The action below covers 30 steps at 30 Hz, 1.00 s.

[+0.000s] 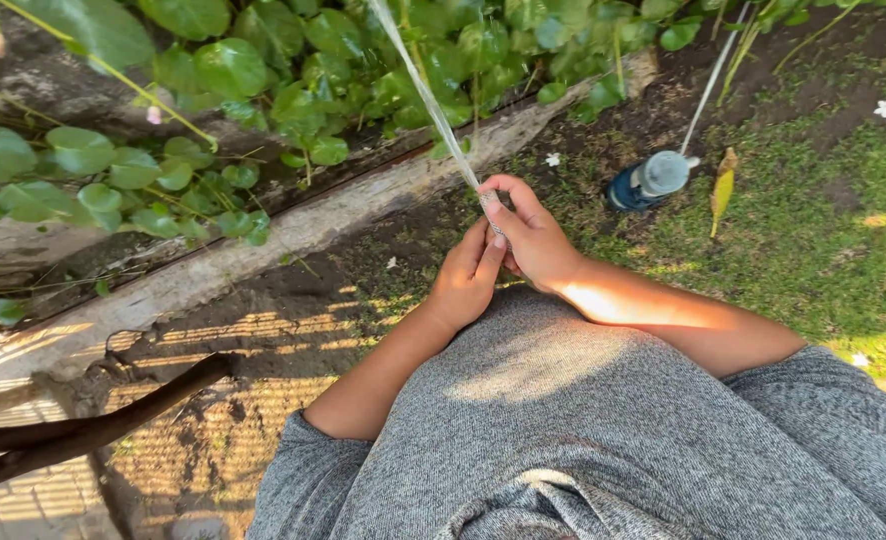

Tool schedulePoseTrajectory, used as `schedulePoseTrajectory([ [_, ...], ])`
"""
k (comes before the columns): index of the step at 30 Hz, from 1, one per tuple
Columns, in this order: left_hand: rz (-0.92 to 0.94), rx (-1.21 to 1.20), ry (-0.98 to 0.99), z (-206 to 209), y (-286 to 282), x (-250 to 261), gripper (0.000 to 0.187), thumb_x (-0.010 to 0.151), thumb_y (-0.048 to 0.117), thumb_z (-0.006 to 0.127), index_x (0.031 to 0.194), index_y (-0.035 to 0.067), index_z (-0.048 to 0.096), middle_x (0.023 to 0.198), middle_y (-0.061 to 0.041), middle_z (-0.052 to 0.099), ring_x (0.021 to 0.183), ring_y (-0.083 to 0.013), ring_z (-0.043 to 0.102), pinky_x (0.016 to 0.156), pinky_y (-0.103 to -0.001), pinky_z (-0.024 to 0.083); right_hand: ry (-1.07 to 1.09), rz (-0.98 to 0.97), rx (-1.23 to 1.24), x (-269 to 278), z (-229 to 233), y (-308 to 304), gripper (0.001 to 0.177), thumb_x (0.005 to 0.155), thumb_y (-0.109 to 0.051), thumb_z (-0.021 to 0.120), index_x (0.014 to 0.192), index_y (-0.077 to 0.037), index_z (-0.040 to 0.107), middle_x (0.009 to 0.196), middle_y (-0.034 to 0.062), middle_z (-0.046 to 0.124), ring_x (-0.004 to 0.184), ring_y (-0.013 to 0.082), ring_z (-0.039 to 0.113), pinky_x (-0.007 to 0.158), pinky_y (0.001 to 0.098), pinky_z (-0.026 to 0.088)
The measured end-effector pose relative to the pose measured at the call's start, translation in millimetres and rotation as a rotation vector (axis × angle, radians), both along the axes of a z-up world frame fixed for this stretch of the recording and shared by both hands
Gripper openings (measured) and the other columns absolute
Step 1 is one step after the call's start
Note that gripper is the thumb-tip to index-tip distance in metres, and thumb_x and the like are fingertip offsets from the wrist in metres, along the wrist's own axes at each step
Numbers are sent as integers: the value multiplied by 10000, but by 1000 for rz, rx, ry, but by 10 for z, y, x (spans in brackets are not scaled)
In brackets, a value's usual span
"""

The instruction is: The recorder uses a water hose to rinse a plastic tube and water plants in a garden.

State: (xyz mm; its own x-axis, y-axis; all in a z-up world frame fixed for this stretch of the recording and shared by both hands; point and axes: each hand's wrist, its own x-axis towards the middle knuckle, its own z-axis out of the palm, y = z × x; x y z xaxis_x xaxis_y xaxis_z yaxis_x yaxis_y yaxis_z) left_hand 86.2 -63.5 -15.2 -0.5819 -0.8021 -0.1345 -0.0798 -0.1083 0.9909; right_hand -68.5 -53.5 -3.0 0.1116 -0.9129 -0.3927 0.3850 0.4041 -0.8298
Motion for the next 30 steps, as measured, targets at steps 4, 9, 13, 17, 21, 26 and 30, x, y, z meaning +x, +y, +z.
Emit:
schedulePoseTrajectory([
  [4,-18,38,26,-41,-171,257,377,1100,249,462,1377,-5,492,966,-92,671,865,-179,696,819,-329,581,22,-12,22,279,21,-166,272,1082,-268,490,1349,-217,485,711,-23,495,459,55,369,371,223,280],
  [9,-52,-4,-15,-122,-351,453,344,1099,242,492,1318,-19,536,976,-88,683,878,-167,698,815,-324,573,-44,-66,14,481,-88,-252,268,1094,-278,491,1356,-226,482,710,-19,494,489,55,399,400,226,317],
  [13,-113,-37,-43,-82,-437,487,409,1082,242,516,1399,-15,521,987,-81,688,898,-153,693,835,-314,572,-59,-166,19,508,-96,-236,259,1097,-279,502,1348,-215,490,690,-26,487,475,46,369,385,213,275],
  [17,-216,-8,27,-133,-515,409,512,1086,244,523,1521,-12,438,1138,-109,707,1025,-166,701,942,-314,559,4,-274,-19,398,-81,-167,258,1100,-267,484,1349,-201,487,672,-11,524,454,62,391,378,229,303],
  [21,-311,10,82,-196,-501,250,532,1100,235,518,1556,-15,408,1268,-140,707,1131,-182,699,1031,-319,531,-12,-403,-30,267,-63,-20,236,1115,-256,460,1340,-185,476,652,5,537,446,66,390,387,227,301],
  [26,-386,-40,89,-118,-488,-11,523,1091,199,539,1550,-21,420,1333,-162,688,1222,-194,662,1058,-327,510,-19,-491,-65,19,-58,133,234,1128,-254,456,1349,-181,477,633,2,502,463,65,398,408,225,319],
  [30,-400,-59,160,-169,-401,-282,508,1094,151,546,1553,-25,420,1382,-172,663,1253,-200,643,1075,-330,510,48,-520,-130,-267,54,275,239,1133,-257,440,1360,-183,457,638,13,501,464,73,411,415,228,331],
])
